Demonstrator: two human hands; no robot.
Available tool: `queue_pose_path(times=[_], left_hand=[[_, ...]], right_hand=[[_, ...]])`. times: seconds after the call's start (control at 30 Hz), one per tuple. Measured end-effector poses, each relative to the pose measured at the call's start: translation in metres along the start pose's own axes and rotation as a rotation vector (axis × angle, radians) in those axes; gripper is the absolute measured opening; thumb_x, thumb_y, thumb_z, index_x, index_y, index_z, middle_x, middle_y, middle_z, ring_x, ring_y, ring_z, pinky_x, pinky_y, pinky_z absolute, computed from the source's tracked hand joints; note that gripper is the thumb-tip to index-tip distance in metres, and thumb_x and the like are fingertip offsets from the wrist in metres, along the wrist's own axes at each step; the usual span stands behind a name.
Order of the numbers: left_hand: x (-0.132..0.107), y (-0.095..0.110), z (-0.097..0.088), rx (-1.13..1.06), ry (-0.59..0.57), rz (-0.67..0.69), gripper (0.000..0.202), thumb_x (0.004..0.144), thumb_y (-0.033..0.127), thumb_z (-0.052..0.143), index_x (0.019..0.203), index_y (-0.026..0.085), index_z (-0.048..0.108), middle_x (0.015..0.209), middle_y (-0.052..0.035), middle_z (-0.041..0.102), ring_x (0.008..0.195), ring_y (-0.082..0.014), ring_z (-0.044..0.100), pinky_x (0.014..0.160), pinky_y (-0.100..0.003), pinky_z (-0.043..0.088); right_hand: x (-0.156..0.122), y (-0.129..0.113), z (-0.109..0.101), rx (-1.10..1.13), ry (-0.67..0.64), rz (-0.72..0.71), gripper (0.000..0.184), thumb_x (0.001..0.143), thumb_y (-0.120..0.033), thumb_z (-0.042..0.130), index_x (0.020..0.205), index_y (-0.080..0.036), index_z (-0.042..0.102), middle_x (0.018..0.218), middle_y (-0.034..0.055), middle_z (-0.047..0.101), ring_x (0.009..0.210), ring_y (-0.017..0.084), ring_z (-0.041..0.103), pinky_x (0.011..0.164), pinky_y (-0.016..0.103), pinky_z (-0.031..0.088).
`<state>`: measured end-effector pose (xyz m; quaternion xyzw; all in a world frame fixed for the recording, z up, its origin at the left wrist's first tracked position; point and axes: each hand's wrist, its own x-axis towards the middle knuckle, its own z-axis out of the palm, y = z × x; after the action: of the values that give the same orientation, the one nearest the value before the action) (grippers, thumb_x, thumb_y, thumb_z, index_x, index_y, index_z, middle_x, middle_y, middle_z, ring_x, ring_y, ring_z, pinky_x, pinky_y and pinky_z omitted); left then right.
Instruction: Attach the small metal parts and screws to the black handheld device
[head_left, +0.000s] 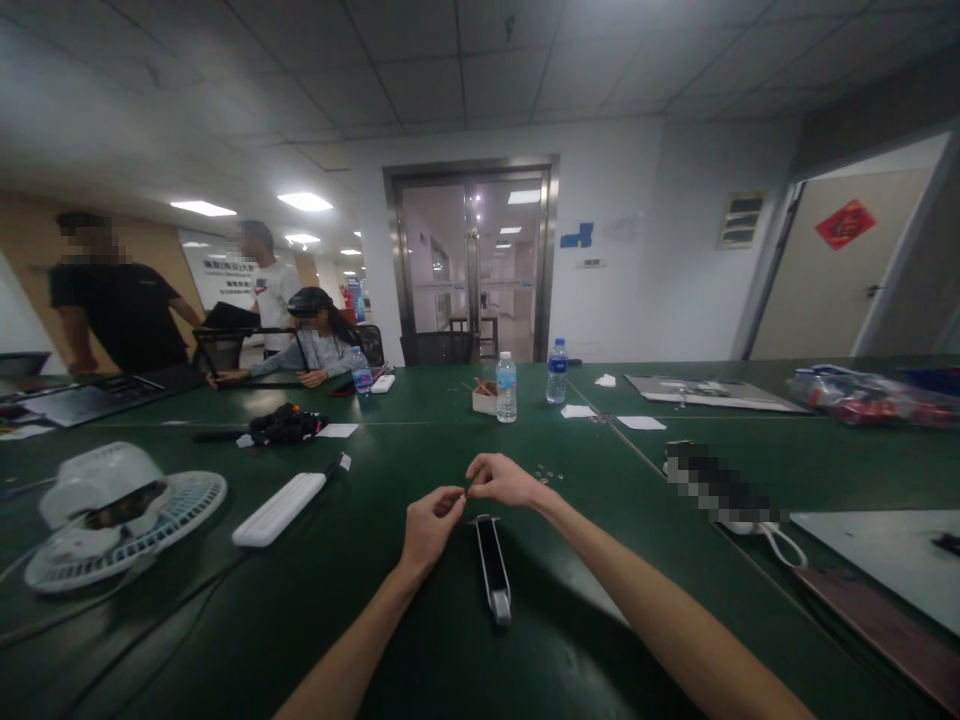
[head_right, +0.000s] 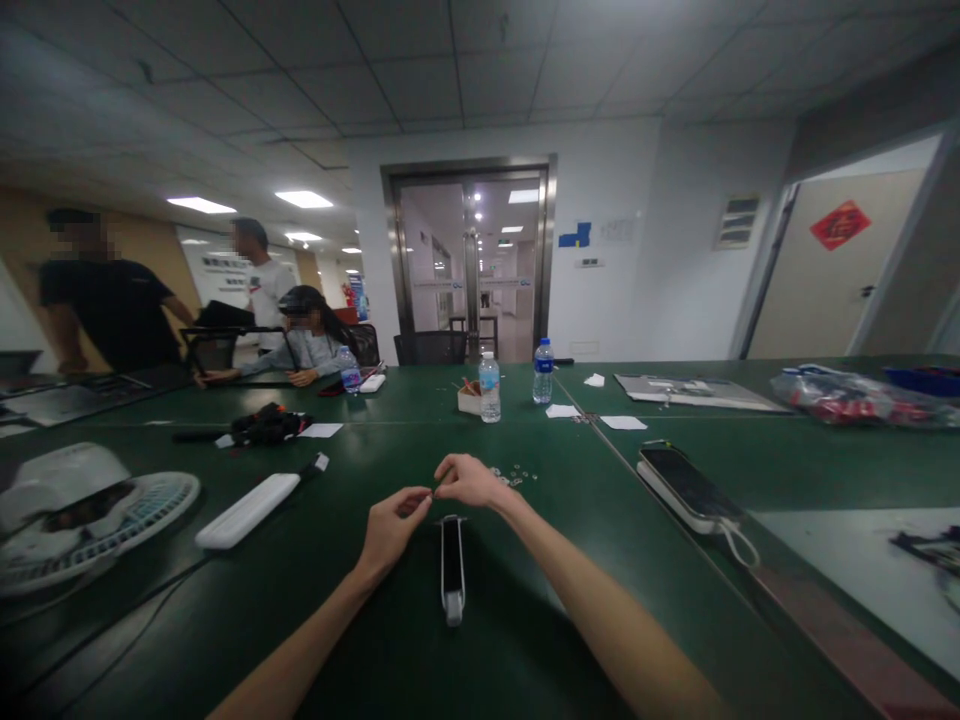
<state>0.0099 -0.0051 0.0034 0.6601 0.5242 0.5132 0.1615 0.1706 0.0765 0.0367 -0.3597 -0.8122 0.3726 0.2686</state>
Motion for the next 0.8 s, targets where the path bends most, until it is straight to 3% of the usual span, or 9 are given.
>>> queue_pose_path(times=[0.13,0.33,0.8], left_hand=[[-0.001,-0.002,0.001,-0.037,-0.015,0.024,0.020,0.077,0.031,0.058,0.087,0.018,0.069,0.079,-0.0023,0.071,0.068,-0.0160,0.065,0.065,-0.025,0.052],[-0.001,-0.003,0.000,-0.045,-0.029,0.024,0.020,0.078,0.030,0.057,0.088,0.018,0.070,0.082,-0.0030,0.072,0.072,-0.0174,0.067,0.067,-0.027,0.053],[0.002,0.000,0.000,0.011,-0.056,0.056,0.019,0.078,0.028,0.058,0.090,0.019,0.069,0.084,-0.0018,0.072,0.072,-0.0166,0.067,0.069,-0.027,0.055]], right_hand=[[-0.002,0.001,0.005,0.088,0.035,0.048,0.028,0.065,-0.022,0.070,0.090,-0.013,0.061,0.070,0.0016,0.065,0.059,0.010,0.058,0.051,0.018,0.040],[0.002,0.004,0.010,0.293,-0.022,0.099,0.027,0.061,-0.022,0.074,0.081,-0.011,0.059,0.058,-0.0014,0.060,0.052,0.009,0.055,0.049,0.019,0.040],[0.005,0.003,-0.003,0.239,-0.181,0.051,0.027,0.061,-0.022,0.072,0.084,-0.011,0.061,0.071,0.0036,0.068,0.063,0.012,0.062,0.057,0.021,0.046]])
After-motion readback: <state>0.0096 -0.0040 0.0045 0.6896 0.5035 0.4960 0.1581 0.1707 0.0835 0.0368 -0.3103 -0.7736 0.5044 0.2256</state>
